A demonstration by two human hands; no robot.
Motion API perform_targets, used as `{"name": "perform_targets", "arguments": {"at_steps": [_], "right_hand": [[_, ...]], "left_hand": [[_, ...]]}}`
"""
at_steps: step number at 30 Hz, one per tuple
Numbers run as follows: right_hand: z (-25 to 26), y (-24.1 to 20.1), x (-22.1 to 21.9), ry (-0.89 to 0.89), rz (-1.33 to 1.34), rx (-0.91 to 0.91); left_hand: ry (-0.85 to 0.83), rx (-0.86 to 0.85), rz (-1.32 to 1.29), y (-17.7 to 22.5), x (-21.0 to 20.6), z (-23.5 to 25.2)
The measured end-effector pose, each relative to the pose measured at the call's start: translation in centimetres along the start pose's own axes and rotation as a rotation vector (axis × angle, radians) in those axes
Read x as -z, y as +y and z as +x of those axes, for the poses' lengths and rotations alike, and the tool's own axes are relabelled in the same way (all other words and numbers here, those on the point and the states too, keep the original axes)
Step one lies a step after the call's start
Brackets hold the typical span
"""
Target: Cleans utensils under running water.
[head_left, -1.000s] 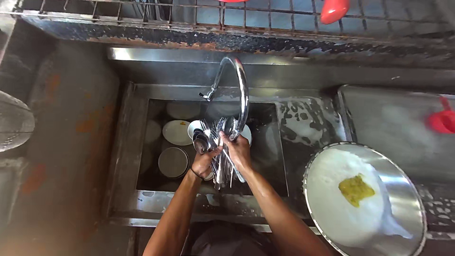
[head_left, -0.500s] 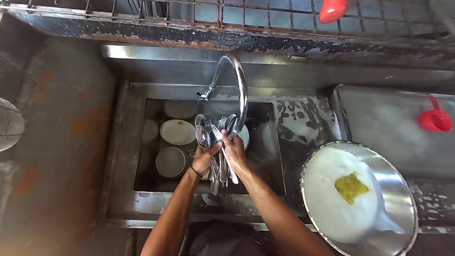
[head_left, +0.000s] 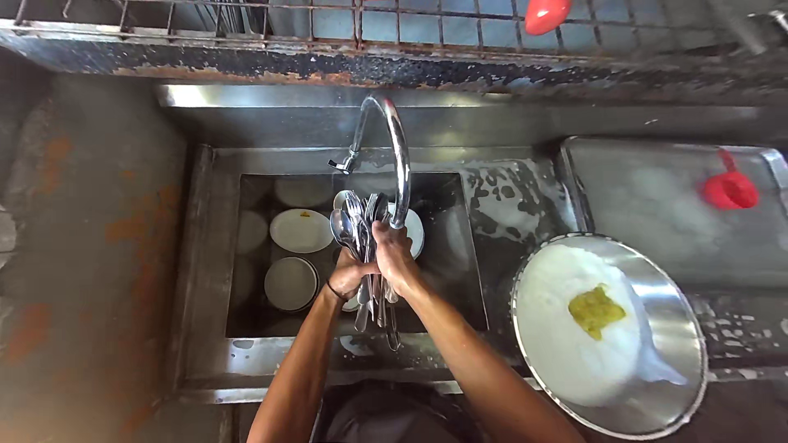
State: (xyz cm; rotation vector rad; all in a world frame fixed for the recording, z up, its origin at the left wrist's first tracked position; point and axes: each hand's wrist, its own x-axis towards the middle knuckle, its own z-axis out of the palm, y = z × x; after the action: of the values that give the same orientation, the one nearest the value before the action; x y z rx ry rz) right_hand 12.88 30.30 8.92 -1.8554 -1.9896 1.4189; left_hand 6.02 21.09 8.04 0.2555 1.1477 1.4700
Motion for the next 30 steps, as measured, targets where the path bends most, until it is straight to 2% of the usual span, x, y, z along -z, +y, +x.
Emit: {"name": "perform_targets", "arguments": {"at_steps": [2, 3, 6, 8, 10, 12, 15, 18, 20, 23, 25, 27, 30], "right_hand": [[0.4, 0.8, 0.8, -0.037, -0.070, 0.104], [0.5, 1.4, 1.2, -0.048, -0.050, 0.161], [-0.9, 3.4, 3.2, -0.085, 0.212, 0.291], [-2.0, 6.3, 3.6, -0.057, 0.383, 0.325], [-3.4, 9.8, 3.2, -0.072, 0.611, 0.233], [-5.4, 12.2, 2.2, -0.045, 0.888, 0.007], [-7.7, 10.0, 0.3, 0.106, 1.259, -0.306], [-6.5, 6.2, -0.3, 0.186, 1.447, -0.349], [-5.4, 5.6, -0.4, 0.127, 1.421, -0.266], [-4.9, 7.4, -0.2, 0.037, 1.080, -0.136], [-4.4, 9.1, 0.3, -0.032, 0.850, 0.076], [-3.1, 9.1, 2.0, -0.016, 0.678, 0.283], [-0.6, 7.4, 4.4, 0.034, 0.600, 0.430]], "left_hand": [[-0.034, -0.083, -0.097, -3.9, 2.2, 3.6], [-0.053, -0.077, -0.153, -4.5, 2.7, 4.1], [-0.227, -0.032, -0.399, -5.1, 3.4, 4.4], [-0.320, -0.066, -0.500, -5.4, 3.8, 4.7], [-0.376, -0.165, -0.535, -5.1, 3.9, 5.2], [-0.441, -0.274, -0.570, -4.8, 3.6, 5.9], [-0.567, -0.384, -0.579, -4.8, 2.6, 6.9], [-0.610, -0.403, -0.495, -5.1, 1.1, 6.6], [-0.625, -0.371, -0.501, -5.0, 0.7, 6.2], [-0.673, -0.371, -0.436, -3.7, 1.4, 6.0], [-0.741, -0.346, -0.422, -3.5, 2.2, 5.9], [-0.829, -0.274, -0.484, -4.1, 2.8, 6.5], [-0.928, -0.165, -0.624, -5.7, 3.3, 7.3]]}}
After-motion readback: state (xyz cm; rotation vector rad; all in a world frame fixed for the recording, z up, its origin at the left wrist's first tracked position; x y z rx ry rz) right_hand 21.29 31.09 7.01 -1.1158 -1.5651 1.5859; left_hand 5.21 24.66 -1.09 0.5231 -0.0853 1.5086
